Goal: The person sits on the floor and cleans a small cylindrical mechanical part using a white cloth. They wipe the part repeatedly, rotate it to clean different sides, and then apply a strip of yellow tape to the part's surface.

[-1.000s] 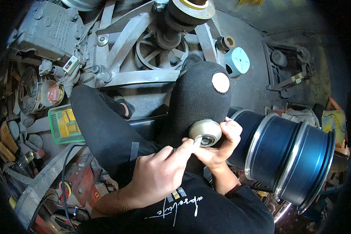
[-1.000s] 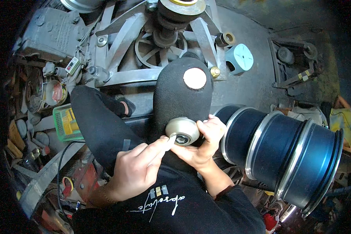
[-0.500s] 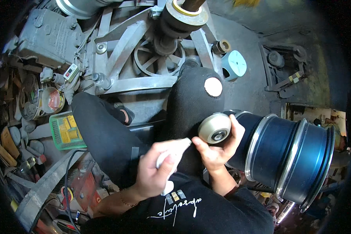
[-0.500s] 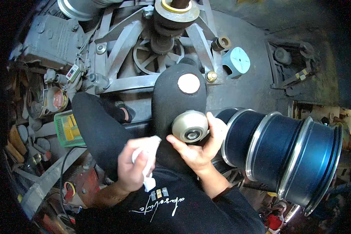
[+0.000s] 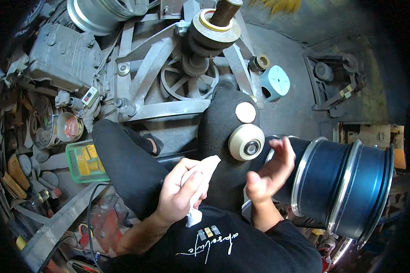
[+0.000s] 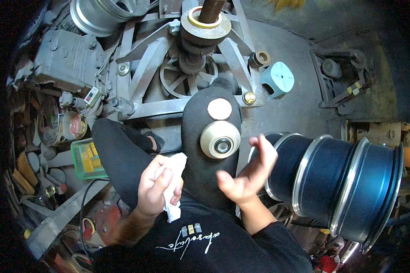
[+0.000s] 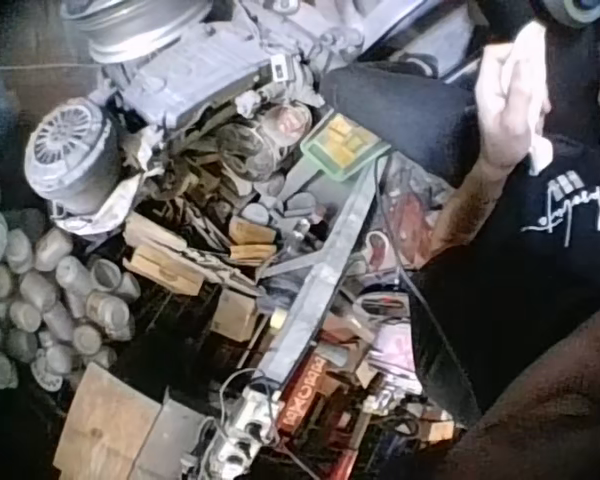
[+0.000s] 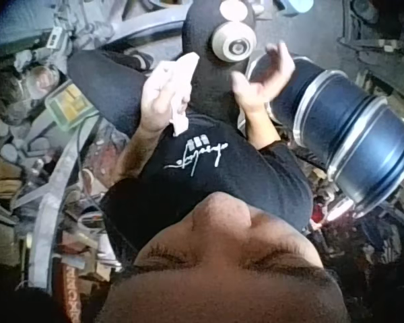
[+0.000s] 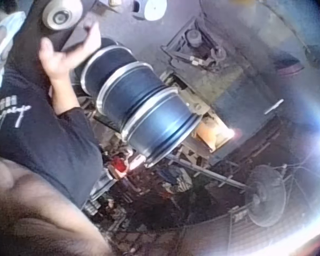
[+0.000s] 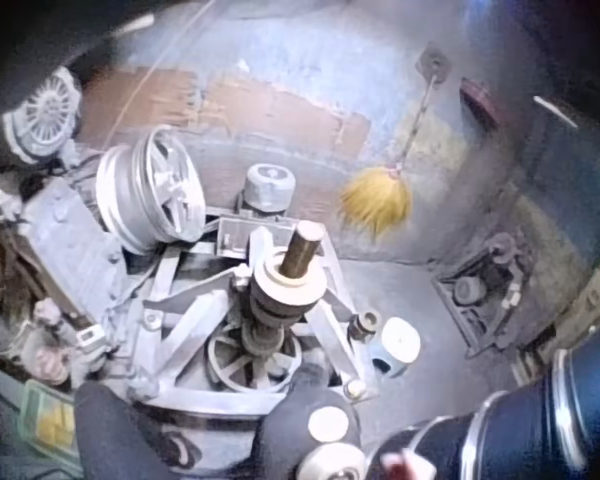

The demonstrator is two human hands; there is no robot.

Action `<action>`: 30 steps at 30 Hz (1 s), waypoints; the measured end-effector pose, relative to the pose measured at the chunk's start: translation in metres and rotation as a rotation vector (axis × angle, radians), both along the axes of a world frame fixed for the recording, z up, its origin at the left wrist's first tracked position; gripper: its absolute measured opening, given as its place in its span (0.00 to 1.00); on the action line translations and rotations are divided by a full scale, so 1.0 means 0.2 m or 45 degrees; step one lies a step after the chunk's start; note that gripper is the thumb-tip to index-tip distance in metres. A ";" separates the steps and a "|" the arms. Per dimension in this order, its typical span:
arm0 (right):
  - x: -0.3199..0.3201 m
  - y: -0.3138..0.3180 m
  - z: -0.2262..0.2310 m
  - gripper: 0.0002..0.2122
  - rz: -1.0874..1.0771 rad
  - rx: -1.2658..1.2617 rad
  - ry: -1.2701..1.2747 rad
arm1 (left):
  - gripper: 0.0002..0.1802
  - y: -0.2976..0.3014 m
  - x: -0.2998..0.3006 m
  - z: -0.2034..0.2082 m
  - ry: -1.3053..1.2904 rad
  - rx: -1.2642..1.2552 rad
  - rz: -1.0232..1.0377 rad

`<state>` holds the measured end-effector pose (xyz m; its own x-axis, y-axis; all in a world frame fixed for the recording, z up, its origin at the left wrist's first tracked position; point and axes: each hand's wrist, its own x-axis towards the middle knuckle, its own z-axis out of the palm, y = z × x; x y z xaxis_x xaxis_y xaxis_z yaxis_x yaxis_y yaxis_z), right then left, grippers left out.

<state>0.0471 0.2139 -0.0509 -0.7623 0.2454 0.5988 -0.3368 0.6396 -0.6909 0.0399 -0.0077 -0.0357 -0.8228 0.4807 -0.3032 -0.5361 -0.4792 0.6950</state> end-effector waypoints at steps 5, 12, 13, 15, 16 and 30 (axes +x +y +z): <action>0.07 -0.07 0.24 0.10 0.721 0.034 -0.038 | 0.11 0.02 0.05 -0.02 0.119 0.004 0.118; 0.09 -0.25 0.23 0.16 0.808 -0.174 -0.426 | 0.13 0.03 0.05 0.02 0.877 -0.342 0.261; 0.09 -0.25 0.23 0.15 0.808 -0.191 -0.408 | 0.13 0.03 0.05 0.02 0.895 -0.354 0.265; 0.08 -0.25 0.22 0.15 0.823 -0.215 -0.393 | 0.13 0.03 0.05 0.02 0.906 -0.363 0.268; 0.08 -0.24 0.22 0.14 0.841 -0.222 -0.393 | 0.13 0.02 0.04 0.02 0.896 -0.336 0.228; 0.12 -0.20 0.21 0.13 0.822 -0.457 -0.846 | 0.14 -0.08 -0.01 0.09 0.275 -0.059 0.464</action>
